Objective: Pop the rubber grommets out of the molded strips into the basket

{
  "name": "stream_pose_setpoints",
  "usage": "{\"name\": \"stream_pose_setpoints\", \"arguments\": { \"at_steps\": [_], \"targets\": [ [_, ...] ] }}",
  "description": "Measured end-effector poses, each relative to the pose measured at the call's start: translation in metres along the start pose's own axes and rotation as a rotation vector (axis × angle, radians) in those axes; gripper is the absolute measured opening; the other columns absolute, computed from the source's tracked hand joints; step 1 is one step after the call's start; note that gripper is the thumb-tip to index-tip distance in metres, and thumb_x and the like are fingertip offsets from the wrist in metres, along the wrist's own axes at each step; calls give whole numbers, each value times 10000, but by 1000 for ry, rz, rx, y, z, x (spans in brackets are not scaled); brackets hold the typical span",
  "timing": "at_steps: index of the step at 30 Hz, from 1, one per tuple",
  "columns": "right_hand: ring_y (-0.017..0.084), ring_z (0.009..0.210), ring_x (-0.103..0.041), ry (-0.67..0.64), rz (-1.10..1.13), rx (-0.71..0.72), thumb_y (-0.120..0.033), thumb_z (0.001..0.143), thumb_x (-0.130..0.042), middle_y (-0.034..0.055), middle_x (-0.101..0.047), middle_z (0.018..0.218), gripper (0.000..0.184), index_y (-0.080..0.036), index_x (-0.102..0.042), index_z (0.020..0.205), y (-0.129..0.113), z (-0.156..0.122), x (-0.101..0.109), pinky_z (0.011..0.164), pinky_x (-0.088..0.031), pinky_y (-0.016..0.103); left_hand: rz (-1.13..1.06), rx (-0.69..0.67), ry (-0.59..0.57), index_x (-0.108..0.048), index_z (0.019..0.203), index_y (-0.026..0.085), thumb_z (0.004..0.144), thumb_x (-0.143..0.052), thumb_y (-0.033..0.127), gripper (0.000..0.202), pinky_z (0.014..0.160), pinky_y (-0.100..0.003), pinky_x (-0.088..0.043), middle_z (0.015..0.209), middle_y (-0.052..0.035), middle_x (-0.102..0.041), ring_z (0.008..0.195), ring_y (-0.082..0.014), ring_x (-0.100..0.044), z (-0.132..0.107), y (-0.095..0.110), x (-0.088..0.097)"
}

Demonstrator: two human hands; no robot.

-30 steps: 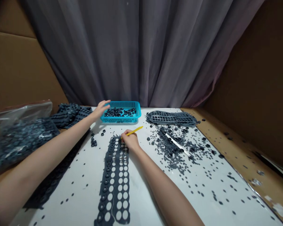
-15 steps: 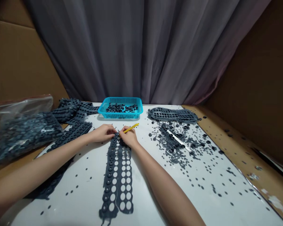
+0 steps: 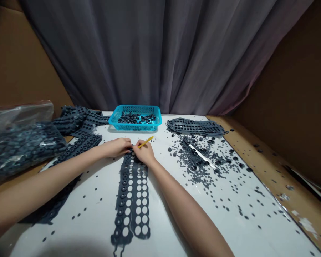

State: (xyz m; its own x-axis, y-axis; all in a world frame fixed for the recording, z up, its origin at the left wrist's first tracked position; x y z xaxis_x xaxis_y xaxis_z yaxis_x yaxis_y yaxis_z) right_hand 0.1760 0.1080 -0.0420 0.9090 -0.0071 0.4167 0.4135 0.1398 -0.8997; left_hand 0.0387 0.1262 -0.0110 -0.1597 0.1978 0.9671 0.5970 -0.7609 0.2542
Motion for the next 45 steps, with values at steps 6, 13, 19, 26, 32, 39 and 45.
{"name": "stream_pose_setpoints", "arguments": {
  "at_steps": [6,13,19,26,32,39,45],
  "targets": [
    [121,530,-472,4,-7,-17,-220,680,-495,-47,-511,491,149,-206,-463,535,0,0,2,541,-347,236,16,44,57,-592,803,142,817,-446,57,169,812,-315,-435,870,-93,-592,862,-216,-569,-2,3,-12],
    [124,533,-479,20,25,-26,-220,669,-504,-45,-517,501,134,-205,-474,540,1,-3,1,537,-350,237,-87,239,243,-557,882,147,908,-329,212,238,714,-292,-455,827,-64,-615,767,-185,-569,-4,-22,1],
    [125,552,-528,8,107,-22,-250,707,-477,-37,-572,547,112,-203,-510,612,2,-7,5,548,-395,226,-197,261,271,-585,1011,144,906,-363,299,290,653,-250,-463,873,-53,-641,730,-156,-581,-13,-22,17],
    [124,547,-514,-38,100,11,-244,686,-511,-33,-570,514,146,-200,-495,548,-2,-10,4,550,-385,224,-149,46,63,-673,929,166,822,-521,220,194,725,-255,-457,843,-49,-630,779,-166,-590,-11,16,11],
    [122,550,-491,-25,50,38,-233,686,-508,-42,-540,510,150,-202,-484,542,-1,-10,1,555,-364,226,-25,-17,-35,-667,875,161,744,-610,166,143,755,-286,-452,816,-62,-627,820,-208,-589,-3,13,7],
    [125,543,-450,6,-9,33,-233,664,-513,-50,-484,494,152,-208,-462,522,0,-9,-1,538,-332,233,13,36,43,-577,782,149,799,-462,59,147,802,-306,-462,817,-79,-588,820,-195,-581,-9,18,-13],
    [126,540,-457,12,0,18,-229,659,-519,-52,-492,486,150,-209,-459,523,-1,-10,-1,537,-334,229,-86,250,275,-522,919,157,901,-347,186,179,774,-323,-471,865,-75,-603,833,-192,-580,-22,-5,-2]
  ]
}}
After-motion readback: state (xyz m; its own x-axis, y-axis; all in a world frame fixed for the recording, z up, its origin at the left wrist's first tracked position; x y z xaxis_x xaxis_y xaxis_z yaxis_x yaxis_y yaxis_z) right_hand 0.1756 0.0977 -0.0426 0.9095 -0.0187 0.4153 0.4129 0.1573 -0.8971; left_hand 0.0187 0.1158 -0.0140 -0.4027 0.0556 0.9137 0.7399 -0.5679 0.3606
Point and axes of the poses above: each hand's wrist, its own z-axis towards the middle knuckle, its own x-axis out of the back of the hand, y = z × x, the point moved 4 cm from there along z, towards the middle knuckle
